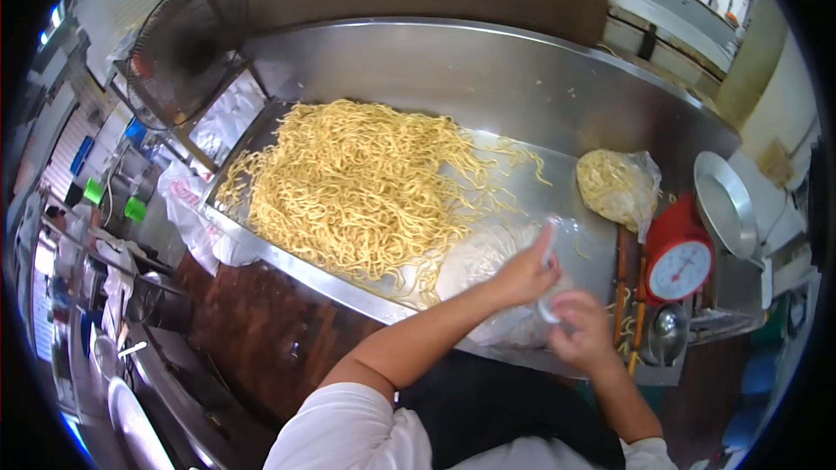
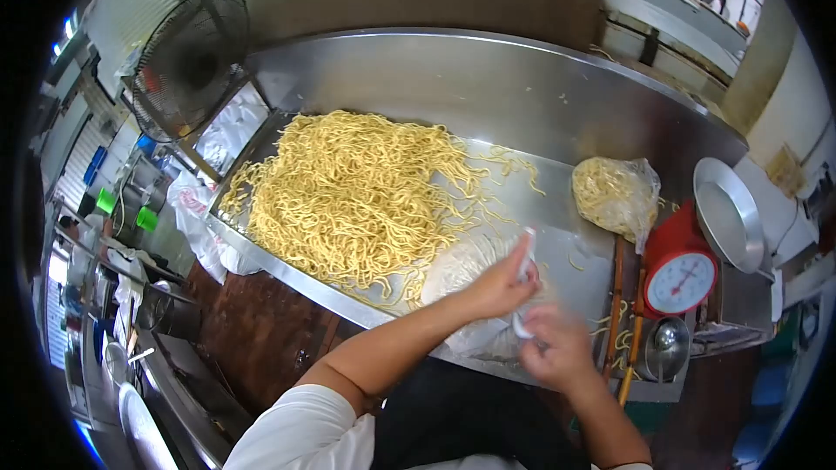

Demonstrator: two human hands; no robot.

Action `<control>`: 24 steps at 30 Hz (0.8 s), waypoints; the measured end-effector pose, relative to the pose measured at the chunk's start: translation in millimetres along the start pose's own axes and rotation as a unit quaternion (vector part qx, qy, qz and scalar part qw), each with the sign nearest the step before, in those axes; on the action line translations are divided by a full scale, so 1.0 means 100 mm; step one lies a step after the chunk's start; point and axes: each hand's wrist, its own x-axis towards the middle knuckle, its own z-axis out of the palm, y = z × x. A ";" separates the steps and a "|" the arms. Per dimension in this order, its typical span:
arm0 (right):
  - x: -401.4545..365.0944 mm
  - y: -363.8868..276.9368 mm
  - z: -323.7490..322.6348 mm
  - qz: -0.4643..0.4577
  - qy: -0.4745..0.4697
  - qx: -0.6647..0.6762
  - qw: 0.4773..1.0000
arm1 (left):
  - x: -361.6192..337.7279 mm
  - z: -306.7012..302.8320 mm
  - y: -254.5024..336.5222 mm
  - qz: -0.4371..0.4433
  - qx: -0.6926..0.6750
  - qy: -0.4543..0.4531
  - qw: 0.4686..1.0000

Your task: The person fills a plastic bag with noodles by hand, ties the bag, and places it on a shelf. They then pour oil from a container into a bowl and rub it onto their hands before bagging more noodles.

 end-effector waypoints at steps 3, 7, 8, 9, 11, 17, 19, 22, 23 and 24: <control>0.25 0.03 -0.11 -0.071 0.112 -0.183 0.974 | -0.01 0.03 0.07 -0.005 0.187 -0.158 0.969; 0.18 0.28 0.08 0.158 0.094 -0.007 0.983 | 0.01 0.03 -0.17 0.081 0.136 -0.134 0.978; 0.11 0.37 0.18 0.176 0.133 0.058 0.974 | -0.02 0.03 -0.16 0.038 0.142 -0.109 0.983; 0.10 0.38 0.24 0.195 0.172 0.122 0.958 | -0.04 0.07 -0.15 0.037 0.139 -0.106 0.984; 0.12 0.34 0.25 0.281 0.173 0.221 0.918 | -0.09 0.12 -0.13 -0.020 0.071 -0.009 0.997; 0.30 0.66 0.17 0.456 -0.016 0.168 0.874 | -0.33 0.14 -0.08 0.197 0.365 -0.019 0.910; 0.32 0.63 0.06 0.490 -0.076 0.149 0.855 | -0.35 0.12 -0.04 0.196 0.375 -0.021 0.906; 0.22 0.60 -0.07 0.476 -0.130 0.237 0.837 | -0.34 0.10 -0.04 0.155 0.368 -0.026 0.917; 0.23 0.57 -0.10 0.477 -0.129 0.236 0.837 | -0.33 0.10 -0.05 0.142 0.343 -0.015 0.928; 0.23 0.52 -0.12 0.460 -0.140 0.262 0.837 | -0.32 0.10 -0.02 0.129 0.317 -0.005 0.940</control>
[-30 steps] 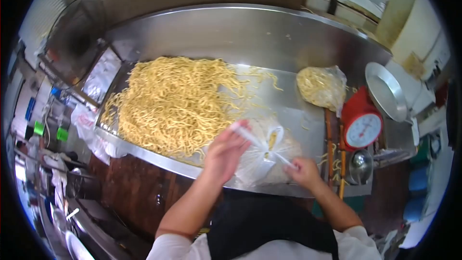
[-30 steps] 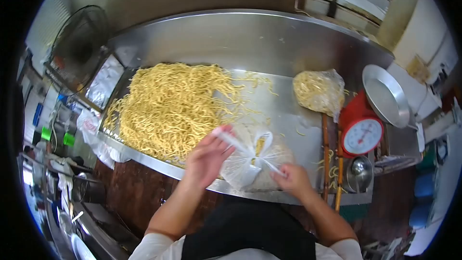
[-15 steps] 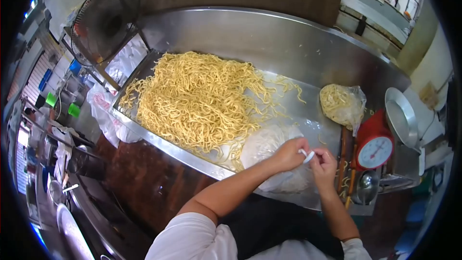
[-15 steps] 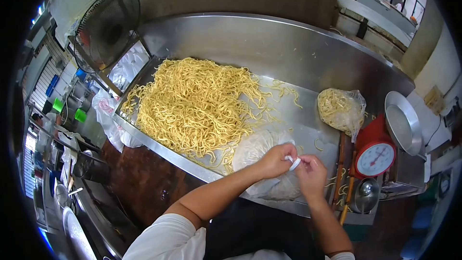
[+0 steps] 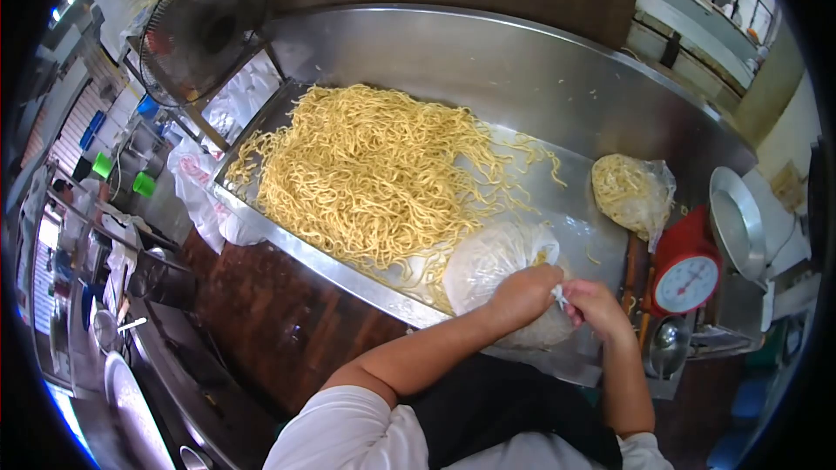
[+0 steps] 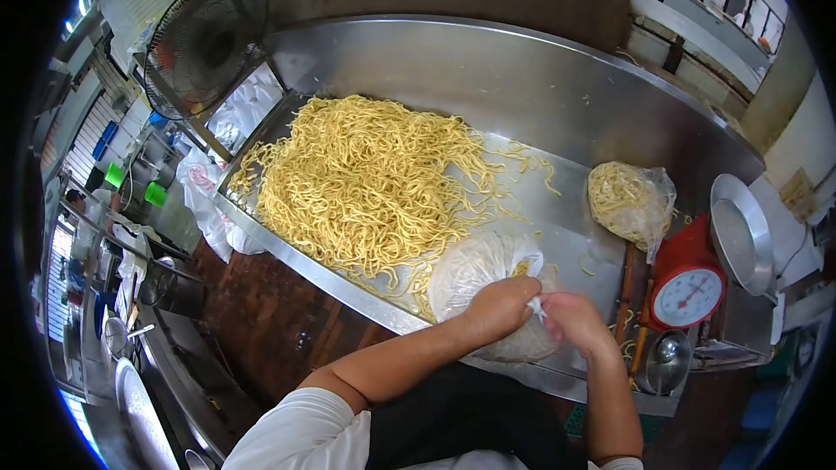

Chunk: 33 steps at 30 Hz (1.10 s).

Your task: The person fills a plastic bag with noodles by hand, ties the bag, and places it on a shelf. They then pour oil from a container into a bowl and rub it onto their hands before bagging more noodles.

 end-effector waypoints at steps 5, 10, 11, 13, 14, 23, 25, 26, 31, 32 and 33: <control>0.10 0.14 0.20 -0.182 0.050 -0.073 0.979 | -0.01 -0.33 0.14 0.014 -0.068 -0.033 0.997; 0.55 0.34 -0.08 -0.164 0.232 -0.178 0.942 | -0.30 -1.15 -0.03 0.021 0.175 0.064 0.982; 0.58 0.35 -0.08 -0.160 0.244 -0.178 0.940 | -0.38 -1.17 -0.02 -0.002 0.179 0.024 0.984; 0.66 0.34 0.02 -0.145 0.242 -0.226 0.932 | -0.52 -1.17 -0.08 0.014 0.171 0.007 0.985; 0.68 0.36 0.05 -0.160 0.246 -0.244 0.924 | -0.61 -1.17 -0.11 0.013 0.172 -0.002 0.985; 0.09 0.24 -0.01 -0.151 0.064 -0.228 0.960 | -0.25 -0.89 0.04 -0.267 -0.517 0.014 0.813; -0.16 0.01 0.02 -0.119 -0.026 -0.183 0.975 | -0.04 -0.64 0.08 -0.216 -0.556 0.046 0.801; -0.24 -0.14 0.12 -0.270 0.008 -0.206 0.940 | 0.03 -0.44 -0.03 -0.163 -0.388 0.068 0.905; -0.17 -0.46 0.29 -0.505 0.211 -0.357 0.757 | 0.19 -0.26 -0.05 -0.051 -0.045 -0.061 0.996; -0.14 -0.37 0.33 -0.435 0.225 -0.287 0.823 | 0.16 -0.19 -0.14 -0.022 -0.078 -0.037 0.996; -0.11 -0.30 0.37 -0.359 0.232 -0.214 0.878 | 0.15 -0.20 -0.14 0.005 -0.109 -0.011 0.994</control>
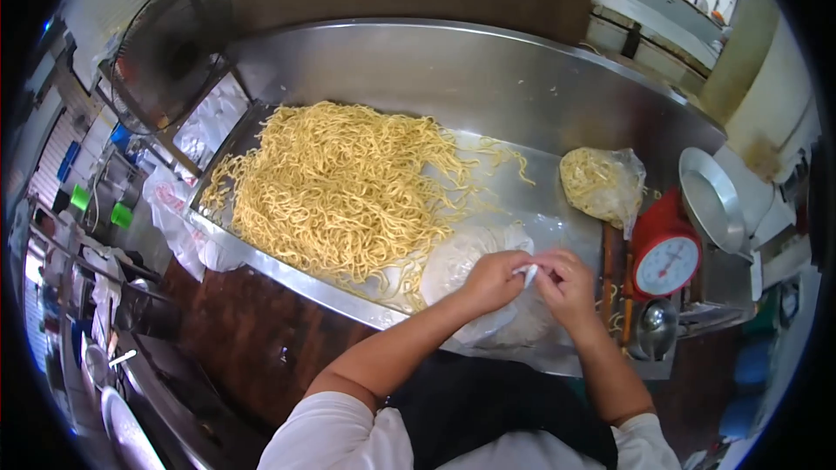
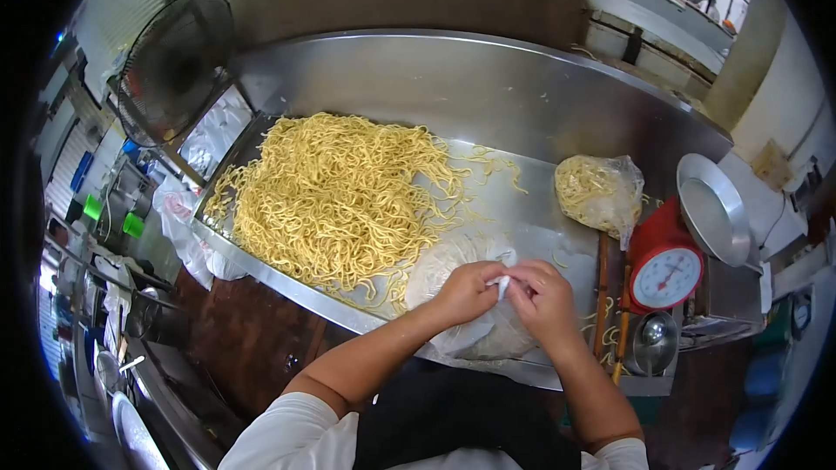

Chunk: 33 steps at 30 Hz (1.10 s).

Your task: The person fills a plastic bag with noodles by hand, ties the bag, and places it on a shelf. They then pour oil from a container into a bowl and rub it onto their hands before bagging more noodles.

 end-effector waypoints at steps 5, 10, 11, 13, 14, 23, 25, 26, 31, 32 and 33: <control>-0.11 0.17 0.20 0.030 -0.011 0.008 0.999 | -0.01 -0.07 0.22 -0.129 -0.008 0.008 0.992; 0.08 0.37 0.14 0.135 -0.111 -0.047 0.984 | -0.15 -0.05 0.06 0.058 0.167 0.019 0.984; 0.12 0.33 0.07 0.234 -0.177 0.012 0.956 | -0.18 -0.03 0.00 0.103 0.181 0.028 0.978; 0.15 0.26 0.03 0.333 -0.237 0.069 0.910 | -0.17 -0.04 -0.01 0.077 0.145 0.066 0.984; 0.11 0.23 0.03 0.329 -0.237 0.157 0.900 | -0.18 -0.02 -0.01 0.050 0.106 0.100 0.988; -0.20 0.72 0.18 0.165 -0.094 -0.114 0.975 | -0.30 -0.80 0.03 0.018 0.279 -0.011 0.960; -0.23 0.71 0.16 0.151 -0.096 -0.058 0.982 | -0.28 -0.79 0.01 -0.020 0.150 -0.030 0.988; -0.25 0.70 0.16 0.121 -0.110 0.002 0.986 | -0.26 -0.74 0.00 -0.074 0.029 -0.037 0.996; -0.11 -0.04 0.04 -0.064 -0.082 -0.004 0.995 | -0.08 -0.18 0.21 -0.203 -0.393 0.064 0.894; -0.07 -0.08 0.08 -0.186 0.024 -0.080 0.979 | -0.10 -0.12 0.12 -0.206 -0.397 0.059 0.893; -0.04 -0.07 0.12 -0.182 0.026 -0.083 0.980 | -0.10 -0.12 0.05 -0.170 -0.254 0.027 0.952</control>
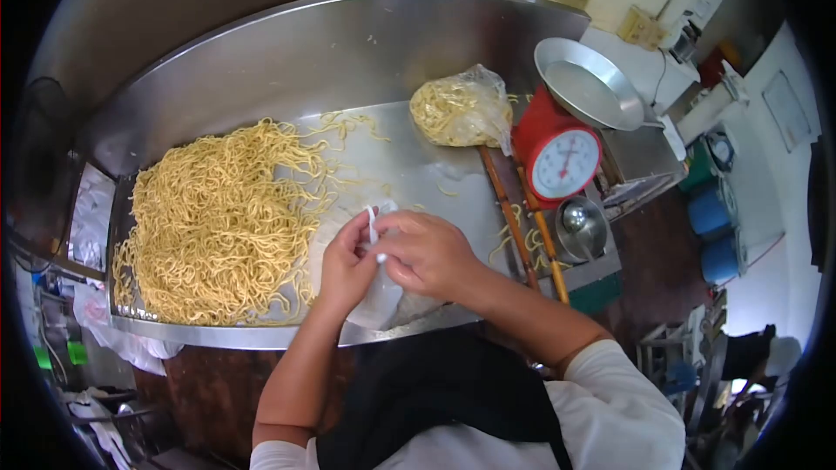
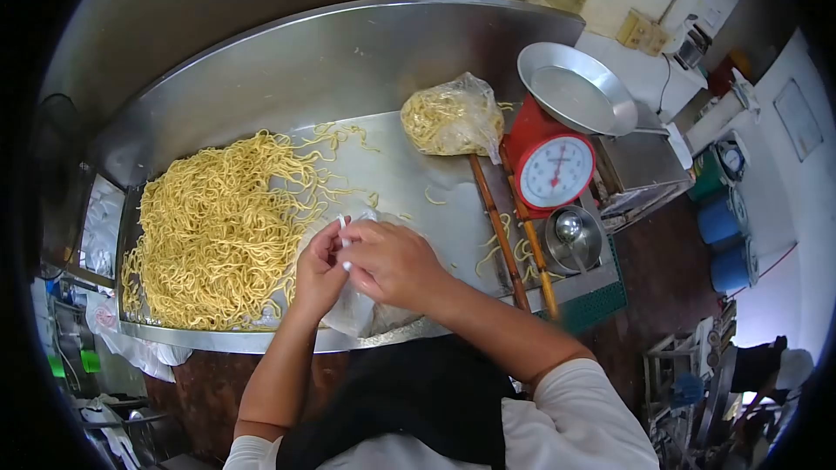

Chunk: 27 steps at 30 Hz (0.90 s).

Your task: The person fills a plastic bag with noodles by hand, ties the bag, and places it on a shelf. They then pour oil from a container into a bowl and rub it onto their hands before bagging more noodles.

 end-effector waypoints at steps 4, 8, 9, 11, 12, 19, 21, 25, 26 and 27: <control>-0.08 0.09 0.10 0.028 0.032 0.023 0.999 | 0.04 -0.09 -0.31 0.087 0.179 -0.018 0.980; -0.17 0.11 0.18 0.069 0.005 0.074 0.995 | -0.04 0.08 -0.06 0.070 0.196 0.073 0.975; -0.18 0.12 0.20 0.072 0.005 0.071 0.995 | -0.05 0.08 -0.05 0.069 0.194 0.070 0.976; -0.16 0.18 0.25 0.158 -0.036 0.035 0.986 | -0.07 0.05 -0.05 0.158 0.394 0.068 0.903; -0.17 0.26 0.30 0.159 -0.035 0.033 0.986 | -0.08 0.09 0.02 0.197 0.427 0.062 0.880; -0.05 0.36 0.17 0.414 -0.189 0.262 0.851 | -0.09 0.05 -0.14 0.259 0.376 0.077 0.886; -0.08 0.37 0.25 0.429 -0.172 0.324 0.825 | -0.07 0.05 -0.15 0.198 0.340 0.061 0.917; -0.16 0.26 0.37 0.250 -0.037 0.231 0.940 | -0.10 0.00 0.11 0.160 0.321 -0.033 0.933; -0.18 0.25 0.33 0.246 -0.053 0.206 0.946 | -0.12 -0.06 0.21 0.152 0.345 -0.052 0.925; -0.24 0.37 0.30 0.243 -0.054 0.208 0.946 | -0.11 -0.20 0.23 0.152 0.348 -0.049 0.924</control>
